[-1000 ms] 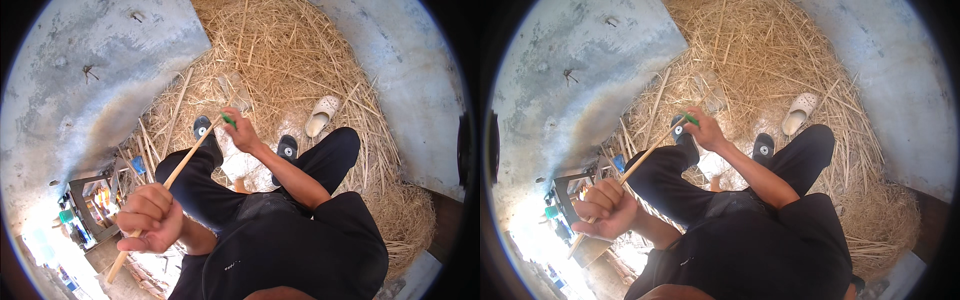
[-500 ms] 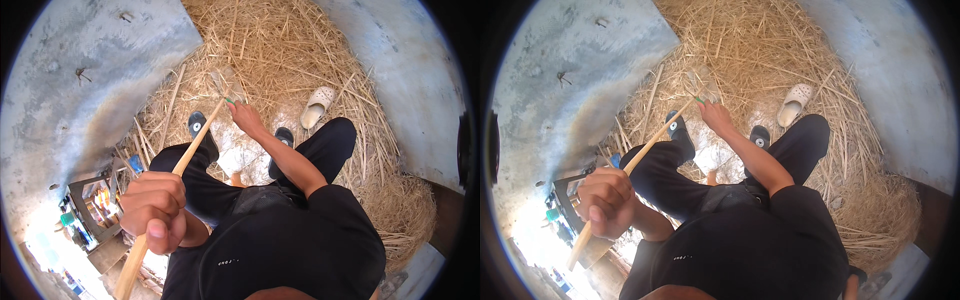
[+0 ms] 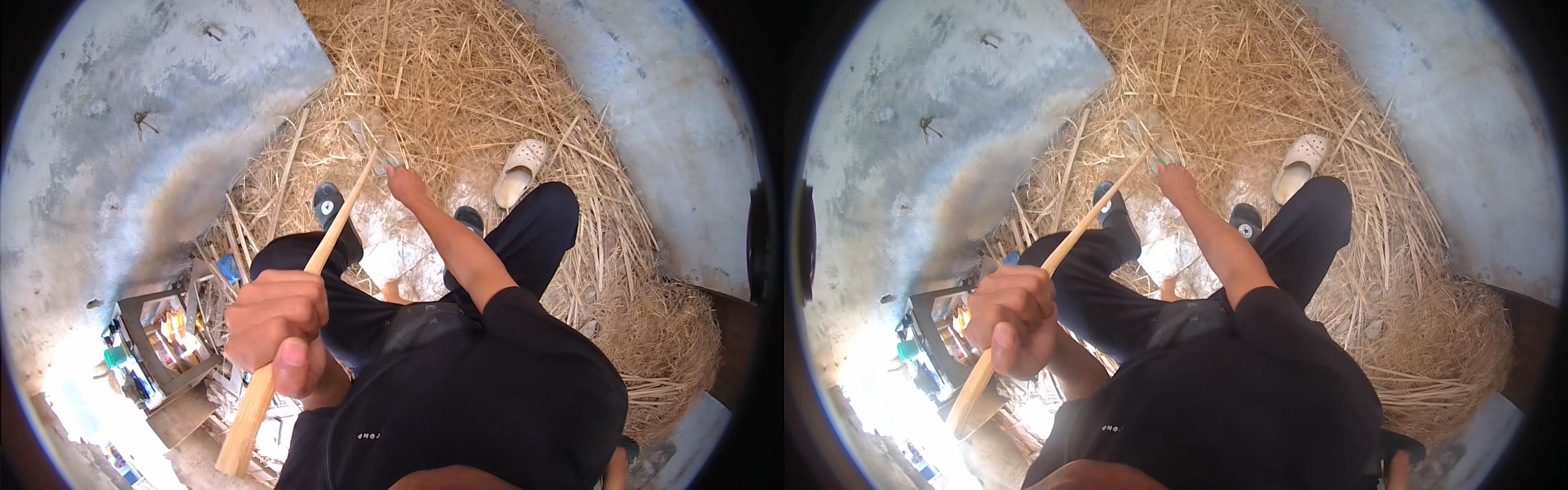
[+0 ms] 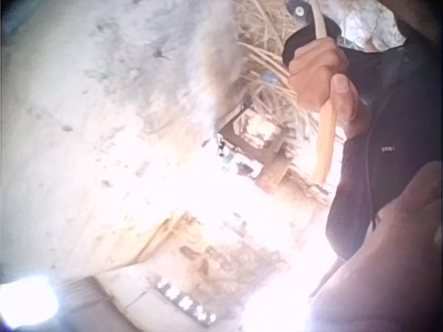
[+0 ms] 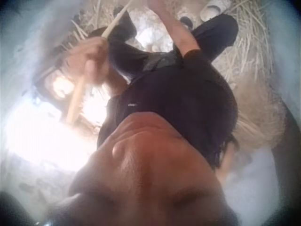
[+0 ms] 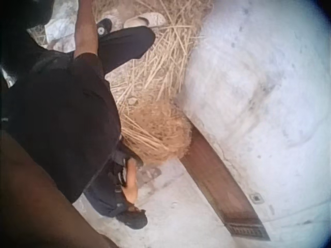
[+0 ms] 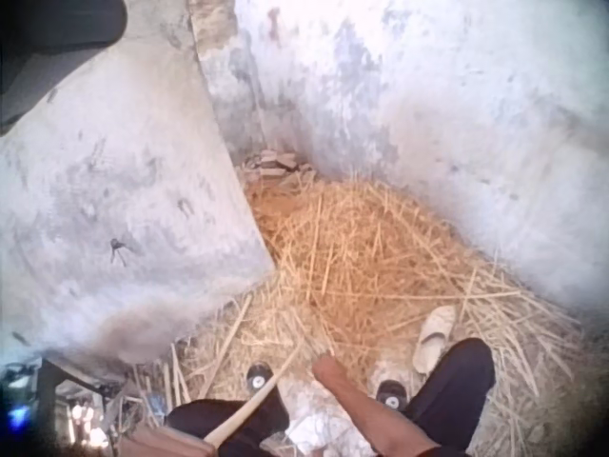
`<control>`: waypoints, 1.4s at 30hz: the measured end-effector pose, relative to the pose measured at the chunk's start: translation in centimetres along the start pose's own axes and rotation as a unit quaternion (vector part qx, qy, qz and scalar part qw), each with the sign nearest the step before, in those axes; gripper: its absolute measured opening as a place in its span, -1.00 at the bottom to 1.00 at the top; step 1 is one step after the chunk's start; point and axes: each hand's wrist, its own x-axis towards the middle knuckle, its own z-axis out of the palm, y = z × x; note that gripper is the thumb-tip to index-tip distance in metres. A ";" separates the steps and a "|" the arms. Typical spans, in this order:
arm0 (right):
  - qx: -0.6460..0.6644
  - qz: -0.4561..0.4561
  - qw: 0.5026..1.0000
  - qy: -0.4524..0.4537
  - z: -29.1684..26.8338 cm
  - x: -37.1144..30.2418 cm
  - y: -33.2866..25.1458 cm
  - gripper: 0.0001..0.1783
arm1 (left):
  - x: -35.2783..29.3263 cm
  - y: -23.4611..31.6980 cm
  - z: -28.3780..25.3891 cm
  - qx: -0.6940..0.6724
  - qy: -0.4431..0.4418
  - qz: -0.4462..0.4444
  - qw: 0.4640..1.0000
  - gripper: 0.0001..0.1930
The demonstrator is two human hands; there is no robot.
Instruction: The person strips a long wooden stick with a small knife while sitting on the floor surrounded by straw.
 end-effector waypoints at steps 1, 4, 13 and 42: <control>-0.006 0.000 1.000 -0.005 -0.1 0.2 0.0 -0.37 | -0.1 -0.1 0.0 0.004 0.013 0.006 1.000 -0.63; -0.007 -0.007 1.000 -0.020 -1.4 -0.2 -0.7 -0.37 | 0.8 -0.1 -1.6 -0.006 0.017 -0.019 1.000 -0.62; 0.308 0.065 0.941 -0.127 2.0 2.4 1.7 -0.33 | 1.9 -0.6 -3.0 -0.013 0.030 -0.025 0.999 -0.63; 0.017 -0.100 0.994 0.047 -1.5 -4.2 0.2 -0.52 | 2.4 -0.8 -1.3 -0.014 0.026 -0.056 0.998 -0.65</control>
